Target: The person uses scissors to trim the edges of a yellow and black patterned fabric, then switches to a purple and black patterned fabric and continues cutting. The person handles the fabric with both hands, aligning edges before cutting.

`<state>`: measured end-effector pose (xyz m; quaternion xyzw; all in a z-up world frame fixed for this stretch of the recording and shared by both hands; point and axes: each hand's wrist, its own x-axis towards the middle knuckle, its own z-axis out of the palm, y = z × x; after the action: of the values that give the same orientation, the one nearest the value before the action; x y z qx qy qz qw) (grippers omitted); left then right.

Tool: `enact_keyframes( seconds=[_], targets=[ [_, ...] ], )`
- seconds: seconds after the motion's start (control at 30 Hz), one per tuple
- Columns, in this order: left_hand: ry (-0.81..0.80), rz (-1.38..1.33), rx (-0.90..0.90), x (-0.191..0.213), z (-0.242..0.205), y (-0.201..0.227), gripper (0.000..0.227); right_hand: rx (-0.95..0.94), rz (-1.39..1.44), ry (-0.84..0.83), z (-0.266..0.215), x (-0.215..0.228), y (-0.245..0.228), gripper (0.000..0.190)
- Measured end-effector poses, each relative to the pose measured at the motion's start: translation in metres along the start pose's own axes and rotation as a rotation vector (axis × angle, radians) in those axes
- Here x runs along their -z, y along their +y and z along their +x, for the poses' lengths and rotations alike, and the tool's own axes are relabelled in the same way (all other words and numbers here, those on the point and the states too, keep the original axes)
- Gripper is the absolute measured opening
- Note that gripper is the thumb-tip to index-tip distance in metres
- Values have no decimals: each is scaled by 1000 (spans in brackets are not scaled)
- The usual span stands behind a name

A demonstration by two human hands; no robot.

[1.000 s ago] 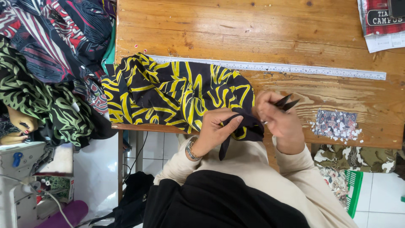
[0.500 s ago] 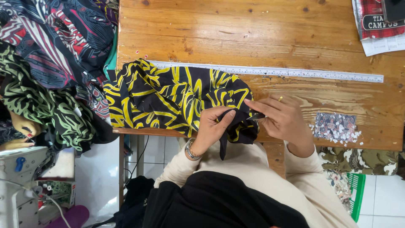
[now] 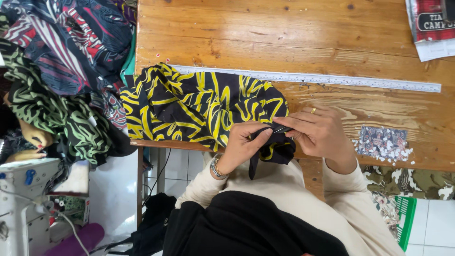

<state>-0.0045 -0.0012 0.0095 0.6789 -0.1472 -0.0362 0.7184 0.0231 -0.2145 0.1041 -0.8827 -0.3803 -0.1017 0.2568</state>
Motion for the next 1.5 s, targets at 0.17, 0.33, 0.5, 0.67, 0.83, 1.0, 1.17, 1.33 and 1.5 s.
enact_keyframes(
  seconds=[0.17, 0.33, 0.5, 0.67, 0.83, 1.0, 1.17, 1.33, 1.5],
  targets=[
    [0, -48, -6, 0, -1, -2, 12, -20, 23, -25, 0, 1, -1, 42],
    [3, -36, -5, 3, -1, -3, 12, -29, 34, -2, 1, -2, 2, 42],
    [-10, -56, 7, 3, -3, -5, 11, -15, 18, -37, -2, -4, 5, 40],
    [-18, -73, 1, 2, -2, -3, 12, -10, 27, -22, -2, -3, 6, 37],
    [-15, -72, 11, 3, -4, -6, 14, -71, 94, 57, -6, -7, 4, 31],
    [64, -68, 70, 1, -4, -20, 17, -263, 421, 85, -23, -28, 14, 24],
    [274, -509, 165, 13, 0, -40, 20, -499, 659, 192, -46, -50, 37, 17],
    [335, -629, 190, 22, 10, -46, 20, -690, 921, 320, -50, -60, 41, 15],
    [397, -735, 205, 23, 10, -48, 16, -787, 722, -92, -62, -89, 29, 16]
  ],
)
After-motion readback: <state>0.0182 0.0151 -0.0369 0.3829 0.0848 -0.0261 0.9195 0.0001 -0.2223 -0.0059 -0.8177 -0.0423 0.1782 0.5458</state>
